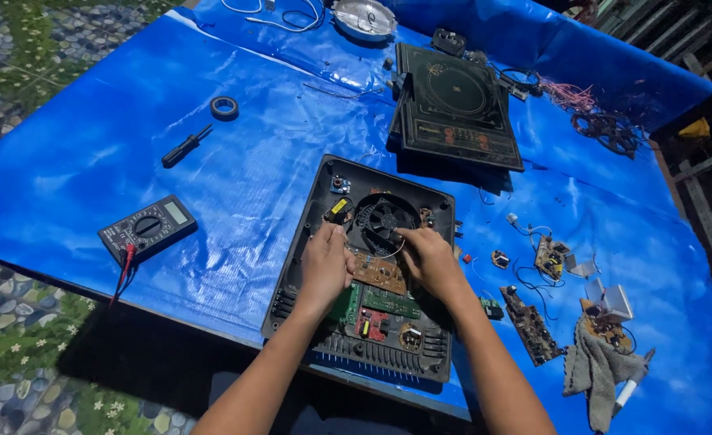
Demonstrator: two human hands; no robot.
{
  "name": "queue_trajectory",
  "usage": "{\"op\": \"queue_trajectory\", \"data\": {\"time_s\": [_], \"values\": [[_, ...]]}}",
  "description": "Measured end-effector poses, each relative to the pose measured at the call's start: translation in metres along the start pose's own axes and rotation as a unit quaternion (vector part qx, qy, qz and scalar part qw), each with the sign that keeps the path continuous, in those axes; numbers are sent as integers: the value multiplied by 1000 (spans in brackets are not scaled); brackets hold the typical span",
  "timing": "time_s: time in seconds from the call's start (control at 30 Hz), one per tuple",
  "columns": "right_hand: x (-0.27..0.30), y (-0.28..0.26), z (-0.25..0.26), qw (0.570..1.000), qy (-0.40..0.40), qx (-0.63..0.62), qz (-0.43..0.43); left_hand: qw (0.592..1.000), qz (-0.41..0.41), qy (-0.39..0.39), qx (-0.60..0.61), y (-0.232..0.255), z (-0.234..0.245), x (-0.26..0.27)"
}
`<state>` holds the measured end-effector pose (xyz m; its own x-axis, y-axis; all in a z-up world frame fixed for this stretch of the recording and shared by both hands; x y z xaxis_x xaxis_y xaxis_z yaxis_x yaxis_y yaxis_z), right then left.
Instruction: Troubleshooting and manipulating the internal components and wiring of an induction cooker.
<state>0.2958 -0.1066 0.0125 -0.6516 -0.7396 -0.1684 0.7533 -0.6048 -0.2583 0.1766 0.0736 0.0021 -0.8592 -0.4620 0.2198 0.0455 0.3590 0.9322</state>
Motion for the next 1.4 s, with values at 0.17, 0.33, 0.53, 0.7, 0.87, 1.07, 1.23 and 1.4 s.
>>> {"op": "queue_trajectory", "data": {"time_s": [0.17,0.33,0.53,0.7,0.87,1.07,1.23,1.4], "values": [[-1,13,-10,999,33,5,2,1000,-12,2,-8,-3,1,-4],[1,-1,2,995,60,-67,-39,1000,-19,3,-5,-11,2,-8],[4,4,-2,996,77,-38,-18,1000,-26,5,0,-9,0,-7],[5,4,-4,993,103,-20,51,1000,-22,2,-12,-8,3,-7],[4,2,-15,990,123,37,57,1000,-24,3,-11,-10,0,-10],[-2,7,-29,979,154,118,61,1000,-20,4,-18,-15,0,-14],[-1,9,-35,976,157,134,65,1000,-18,9,-23,-13,2,-10],[-4,0,-31,972,167,155,61,999,-12,13,-27,-14,2,-11]]}}
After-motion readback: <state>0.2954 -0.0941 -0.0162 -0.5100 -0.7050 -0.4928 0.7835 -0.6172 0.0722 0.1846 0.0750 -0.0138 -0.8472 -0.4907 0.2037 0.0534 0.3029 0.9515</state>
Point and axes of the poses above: each hand's wrist, its own x-axis away from the middle knuckle, its own z-axis out of the back of the hand, y = z × x, the point moved 4 cm from there along -x, towards the middle knuckle, and after that the axes turned 3 degrees about -y, right-handed, at the moved point
